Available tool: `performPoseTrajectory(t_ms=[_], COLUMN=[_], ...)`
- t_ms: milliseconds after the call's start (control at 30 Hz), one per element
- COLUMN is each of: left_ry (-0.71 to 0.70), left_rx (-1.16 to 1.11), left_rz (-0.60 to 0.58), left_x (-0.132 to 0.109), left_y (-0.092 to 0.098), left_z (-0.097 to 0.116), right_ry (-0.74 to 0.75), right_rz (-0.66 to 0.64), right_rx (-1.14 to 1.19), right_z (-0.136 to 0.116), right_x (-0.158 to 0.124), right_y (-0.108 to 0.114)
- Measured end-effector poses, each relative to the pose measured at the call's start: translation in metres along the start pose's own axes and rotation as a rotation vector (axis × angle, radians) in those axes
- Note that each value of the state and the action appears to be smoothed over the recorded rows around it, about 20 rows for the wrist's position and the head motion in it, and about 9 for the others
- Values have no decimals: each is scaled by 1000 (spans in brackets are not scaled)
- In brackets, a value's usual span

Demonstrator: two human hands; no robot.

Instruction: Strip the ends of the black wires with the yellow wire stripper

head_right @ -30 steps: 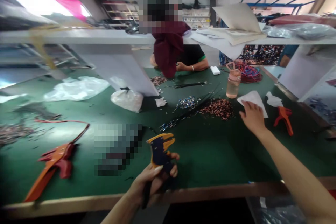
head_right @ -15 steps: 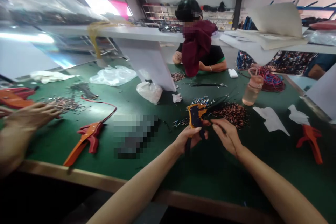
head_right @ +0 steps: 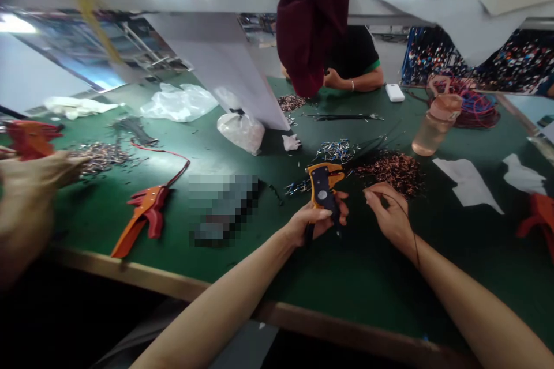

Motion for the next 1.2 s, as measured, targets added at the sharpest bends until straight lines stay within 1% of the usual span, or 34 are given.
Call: performPoseTrajectory(t_ms=[100, 133, 200, 267, 300, 400, 433, 500, 600, 700, 767, 833, 900, 1033, 1100, 1200], left_ry=[-30, -45, -72, -112, -139, -219, -225, -210, -158, -57, -5, 3, -2, 26, 35, 48], left_rx=[72, 101, 122, 94, 74, 49, 52, 66, 105, 147, 155, 141, 121, 70, 44, 6], left_rz=[57, 83, 125, 147, 153, 179, 189, 201, 164, 78, 30, 22, 79, 269, 309, 313], left_x=[-1, -1, -2, -2, -3, -5, -5, -6, -7, -8, -10, -12, -12, -12, -12, -11], left_y=[5, 7, 10, 12, 13, 16, 17, 18, 13, 3, -3, -6, -4, 7, 9, 10], left_z=[0, 1, 3, 9, 14, 27, 29, 29, 24, 14, 10, 11, 11, -1, -7, -10], right_ry=[-9, -46, -167, -286, -331, -433, -468, -507, -477, -425, -392, -351, -321, -305, -293, -259], right_rz=[-26, -37, -49, -102, -168, -424, -491, -577, -692, -792, -762, -672, -603, -571, -571, -587], right_rx=[7, 28, 112, 257, 341, 543, 584, 626, 626, 602, 575, 545, 534, 531, 511, 500], right_z=[-7, -4, 7, 20, 23, 25, 24, 21, 12, 2, -1, -2, -2, 4, 7, 6], right_x=[0, -2, -7, -14, -17, -31, -35, -40, -45, -54, -55, -51, -48, -49, -51, -53], right_y=[-3, -5, -10, -21, -30, -58, -63, -69, -75, -83, -84, -81, -77, -75, -77, -80])
Point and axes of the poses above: each hand's wrist, its own x-axis towards the middle knuckle, its own y-axis out of the back of the hand, z = x × y, the point moved 9 cm from there along x, towards the middle knuckle, and after that the axes turned 5 degrees about y, right-handed, at the moved point
